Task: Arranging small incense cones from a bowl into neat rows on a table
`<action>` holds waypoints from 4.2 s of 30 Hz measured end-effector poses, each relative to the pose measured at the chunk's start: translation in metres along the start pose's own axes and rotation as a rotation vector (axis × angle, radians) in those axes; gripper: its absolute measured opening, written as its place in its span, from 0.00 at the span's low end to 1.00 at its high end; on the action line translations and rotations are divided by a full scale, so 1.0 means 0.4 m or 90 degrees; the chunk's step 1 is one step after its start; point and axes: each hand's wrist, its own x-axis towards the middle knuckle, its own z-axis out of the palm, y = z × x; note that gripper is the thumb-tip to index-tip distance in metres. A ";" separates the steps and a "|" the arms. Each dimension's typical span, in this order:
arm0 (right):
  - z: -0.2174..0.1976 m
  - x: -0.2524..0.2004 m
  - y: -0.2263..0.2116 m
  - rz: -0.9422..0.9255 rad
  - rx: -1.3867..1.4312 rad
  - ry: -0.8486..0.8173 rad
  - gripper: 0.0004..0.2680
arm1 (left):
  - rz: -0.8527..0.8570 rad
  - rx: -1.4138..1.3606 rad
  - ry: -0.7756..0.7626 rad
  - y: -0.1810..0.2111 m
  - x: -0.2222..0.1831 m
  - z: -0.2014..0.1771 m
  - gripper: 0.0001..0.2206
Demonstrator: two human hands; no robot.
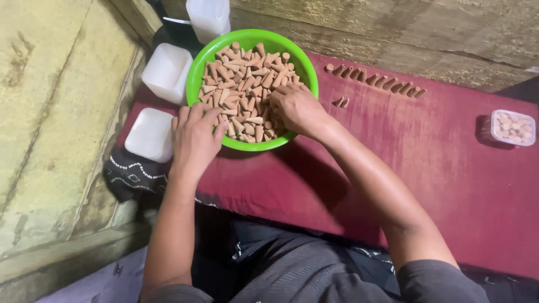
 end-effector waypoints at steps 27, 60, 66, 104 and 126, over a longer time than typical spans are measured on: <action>-0.067 0.039 -0.220 -0.253 0.227 -0.001 0.08 | -0.098 -0.306 0.085 -0.012 0.062 0.048 0.08; -0.178 -0.179 0.130 0.222 1.035 0.216 0.09 | -0.099 -0.864 -0.099 0.214 0.175 0.081 0.13; -0.246 -0.288 0.197 0.220 0.922 0.299 0.10 | -0.037 -0.885 -0.122 0.373 0.237 0.062 0.12; -0.050 -0.406 0.328 0.324 0.235 0.186 0.08 | 0.119 -0.361 -0.196 0.583 0.306 0.515 0.10; -0.035 -0.417 0.343 0.305 0.241 0.184 0.12 | 0.118 -0.329 -0.235 0.567 0.299 0.509 0.16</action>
